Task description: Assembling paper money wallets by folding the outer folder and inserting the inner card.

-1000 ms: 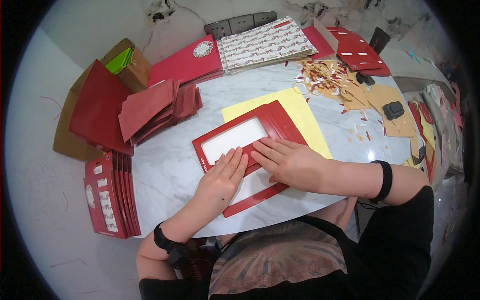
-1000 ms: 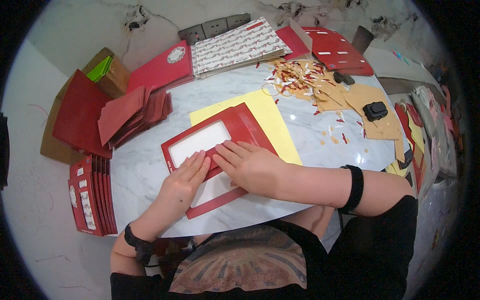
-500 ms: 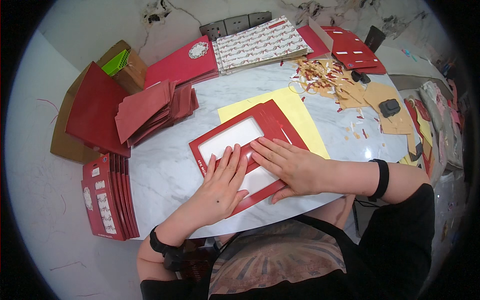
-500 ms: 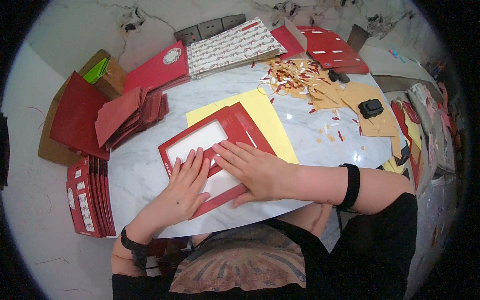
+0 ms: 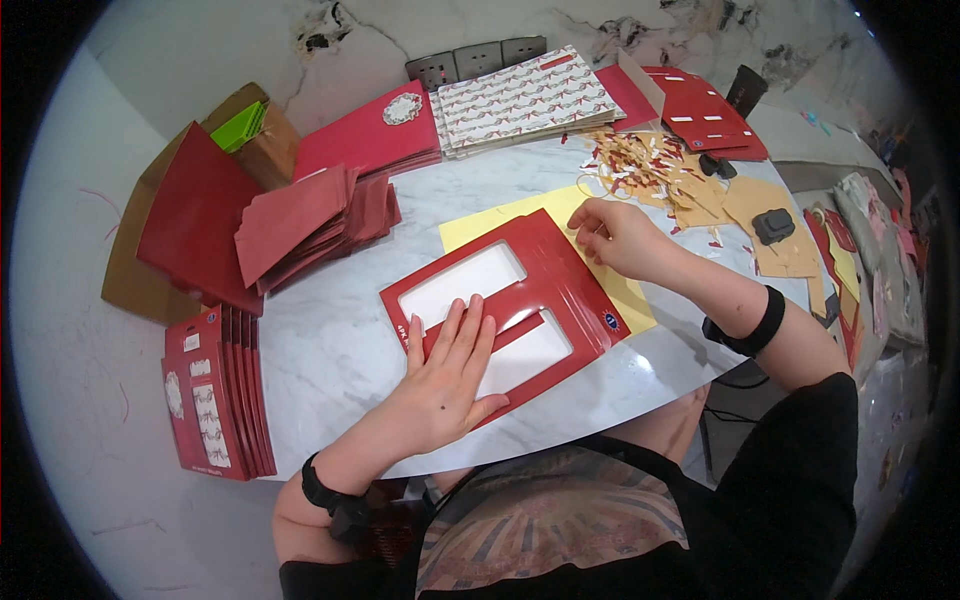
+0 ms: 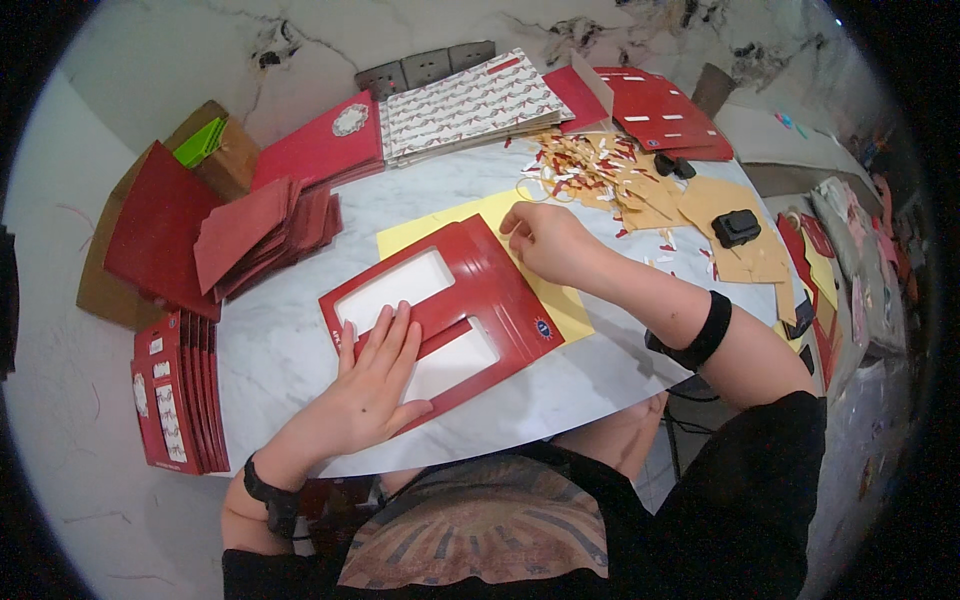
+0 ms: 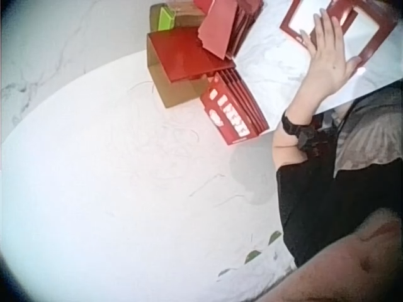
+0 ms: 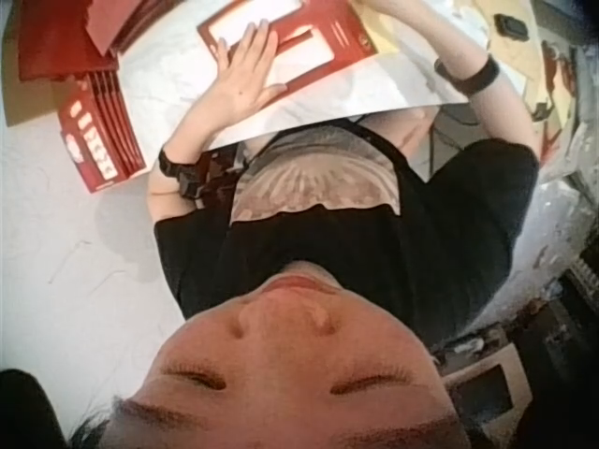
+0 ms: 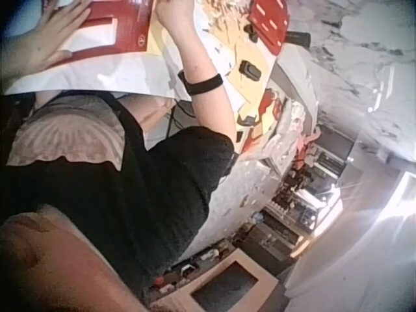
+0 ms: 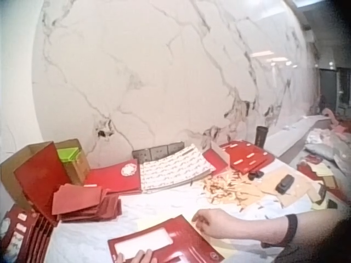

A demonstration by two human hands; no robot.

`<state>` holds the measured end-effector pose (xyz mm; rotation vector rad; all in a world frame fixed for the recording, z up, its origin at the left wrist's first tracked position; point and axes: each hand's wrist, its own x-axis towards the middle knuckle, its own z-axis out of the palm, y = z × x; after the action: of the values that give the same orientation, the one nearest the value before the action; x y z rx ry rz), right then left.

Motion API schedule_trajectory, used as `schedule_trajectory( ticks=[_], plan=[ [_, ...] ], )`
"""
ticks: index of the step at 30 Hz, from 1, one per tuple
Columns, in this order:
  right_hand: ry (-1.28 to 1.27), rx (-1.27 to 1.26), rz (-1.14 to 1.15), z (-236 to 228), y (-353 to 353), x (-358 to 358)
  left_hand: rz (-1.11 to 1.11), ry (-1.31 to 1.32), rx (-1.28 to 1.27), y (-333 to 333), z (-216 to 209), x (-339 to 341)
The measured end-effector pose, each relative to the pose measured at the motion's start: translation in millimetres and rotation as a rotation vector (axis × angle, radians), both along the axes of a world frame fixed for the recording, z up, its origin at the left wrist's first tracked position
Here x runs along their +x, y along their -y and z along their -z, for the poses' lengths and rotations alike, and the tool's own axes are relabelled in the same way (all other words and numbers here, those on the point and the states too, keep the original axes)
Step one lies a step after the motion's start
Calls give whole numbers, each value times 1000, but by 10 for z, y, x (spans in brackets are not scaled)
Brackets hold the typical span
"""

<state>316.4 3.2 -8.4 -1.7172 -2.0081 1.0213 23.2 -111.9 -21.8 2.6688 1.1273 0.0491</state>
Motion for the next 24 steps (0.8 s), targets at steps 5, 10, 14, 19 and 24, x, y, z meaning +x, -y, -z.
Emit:
schedule_trajectory(
  ticks=[5, 10, 14, 19, 24],
  plan=[
    [-199, -275, 149, 25, -79, -14, 10, 3, 8, 1, 3, -3],
    [-240, -460, 149, -48, -132, -12, 22, 8, 19, 0, -6, 0],
    [-118, -393, 62, -132, -49, -89, 18, 23, 19, 1, -22, -12],
    [92, -145, -61, -38, -11, -111, 36, 7, 35, 5, -28, -2],
    [199, 146, -140, -79, 73, -186, 15, 16, 4, -5, -6, 5]
  ],
)
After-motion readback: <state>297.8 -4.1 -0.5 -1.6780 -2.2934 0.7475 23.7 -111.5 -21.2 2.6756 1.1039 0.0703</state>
